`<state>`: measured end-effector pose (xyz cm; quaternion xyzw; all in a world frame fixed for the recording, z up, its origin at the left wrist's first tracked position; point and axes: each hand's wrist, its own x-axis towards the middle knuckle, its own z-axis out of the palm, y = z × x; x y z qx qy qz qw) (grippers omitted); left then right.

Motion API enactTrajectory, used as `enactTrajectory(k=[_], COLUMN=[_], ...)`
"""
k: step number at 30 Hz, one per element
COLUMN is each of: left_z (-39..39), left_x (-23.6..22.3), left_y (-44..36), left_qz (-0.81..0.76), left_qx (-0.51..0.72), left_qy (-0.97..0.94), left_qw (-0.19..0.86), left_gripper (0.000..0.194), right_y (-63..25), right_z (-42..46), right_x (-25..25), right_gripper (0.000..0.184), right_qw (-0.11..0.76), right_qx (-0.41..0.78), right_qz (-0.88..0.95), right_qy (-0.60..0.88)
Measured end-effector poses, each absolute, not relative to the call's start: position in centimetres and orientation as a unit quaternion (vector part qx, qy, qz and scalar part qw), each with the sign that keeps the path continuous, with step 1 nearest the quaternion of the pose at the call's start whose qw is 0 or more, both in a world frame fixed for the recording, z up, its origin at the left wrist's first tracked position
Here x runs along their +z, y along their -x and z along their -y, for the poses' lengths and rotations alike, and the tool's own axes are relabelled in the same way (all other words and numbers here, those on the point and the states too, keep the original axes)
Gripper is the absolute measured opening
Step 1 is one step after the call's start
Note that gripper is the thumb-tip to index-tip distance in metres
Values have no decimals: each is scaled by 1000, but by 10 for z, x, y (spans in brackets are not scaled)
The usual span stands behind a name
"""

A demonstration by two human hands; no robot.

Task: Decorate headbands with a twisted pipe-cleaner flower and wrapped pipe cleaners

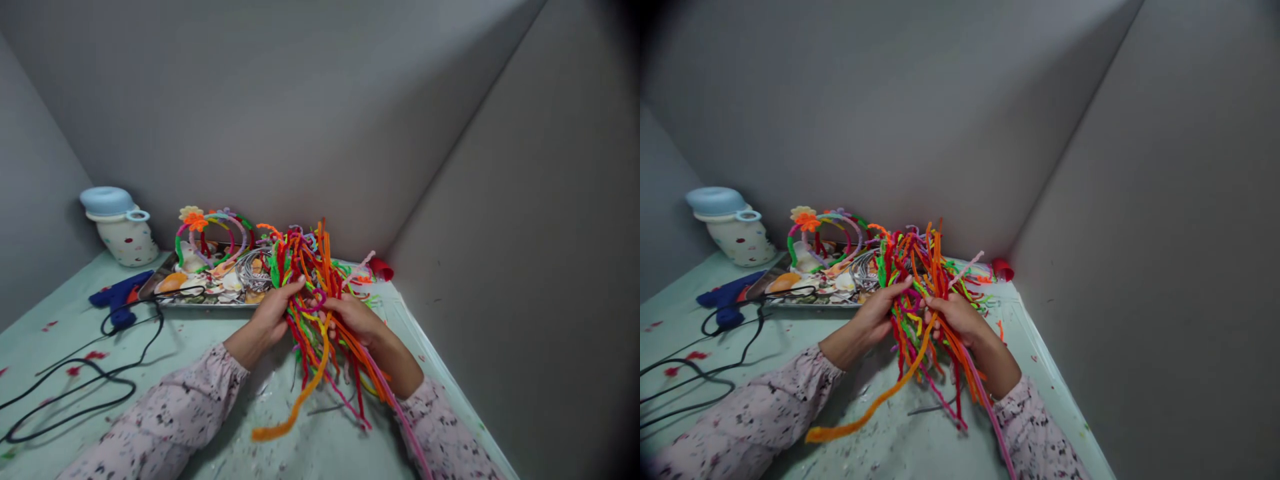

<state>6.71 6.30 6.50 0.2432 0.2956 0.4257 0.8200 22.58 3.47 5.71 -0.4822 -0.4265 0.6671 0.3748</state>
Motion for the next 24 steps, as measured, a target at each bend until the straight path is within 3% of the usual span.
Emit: enactTrajectory(k=[13,17,24], left_z=[-79,-76,-66], left_x=[70,68,68], left_y=[-54,-56,-64], left_qz=[-323,-308,-302], left_qx=[536,519,460], left_qy=[-197,-218,-255], left_qw=[755,767,795], left_gripper=[7,10,4], right_y=[-242,-245,-229], right_z=[-32,-33,-32], right_x=[67,68,58], right_gripper=[21,22,23], right_qw=[389,416,377], right_qx=[676,667,667], right_qz=[430,430,444], right_qy=[454,443,465])
